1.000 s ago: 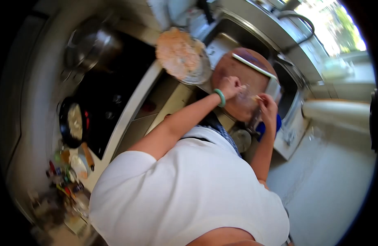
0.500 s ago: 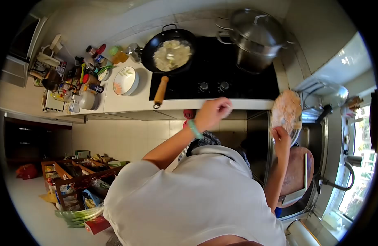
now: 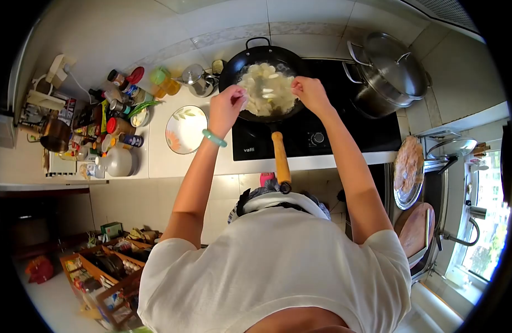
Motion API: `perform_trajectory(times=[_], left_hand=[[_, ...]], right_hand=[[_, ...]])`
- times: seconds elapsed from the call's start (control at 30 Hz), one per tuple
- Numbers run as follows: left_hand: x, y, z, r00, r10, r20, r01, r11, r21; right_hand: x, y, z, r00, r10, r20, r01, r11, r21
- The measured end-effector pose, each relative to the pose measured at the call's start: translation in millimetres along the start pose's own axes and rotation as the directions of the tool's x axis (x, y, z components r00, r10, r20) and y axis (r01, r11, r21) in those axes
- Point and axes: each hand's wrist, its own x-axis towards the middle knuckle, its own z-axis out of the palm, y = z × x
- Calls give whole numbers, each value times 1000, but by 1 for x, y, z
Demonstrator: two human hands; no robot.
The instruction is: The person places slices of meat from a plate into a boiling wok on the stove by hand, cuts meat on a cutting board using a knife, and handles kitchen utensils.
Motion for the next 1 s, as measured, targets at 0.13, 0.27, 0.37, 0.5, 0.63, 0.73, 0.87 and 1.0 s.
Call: perform_trajectory(times=[0.13,0.27,0.37,0.5,0.63,0.73,0.87,1.0], left_hand=[[39,-35,31,988,78,134,-83,996,34],[58,-51,30,985,165,-57,-151,968,201],[52,-13,-4,984,121,-129,-98,980,172],[6,70,-32,995,-13,-102,-13,968,-249],[-54,157,11,1000,-25,9,26,955,-295],[-99,225,74,945,-43,326,215,831,-513],[-129,270,202,739,31,673,333,851,-405],[-157,266,383,640,249,727,265,817,-512]], right_hand=[[21,8,24,1000,17,10,-14,967,-253],[3,-16,-19,983,-27,-183,-5,985,-172],[-50,-45,-79,937,-22,-347,-8,996,-83],[-160,-39,-134,827,109,-552,-132,991,-2],[-283,20,-155,729,439,-525,-449,886,117],[-375,68,-173,593,568,-571,-639,763,95],[-468,120,-214,509,617,-600,-774,634,-5],[-509,145,-268,503,573,-647,-788,611,-71]])
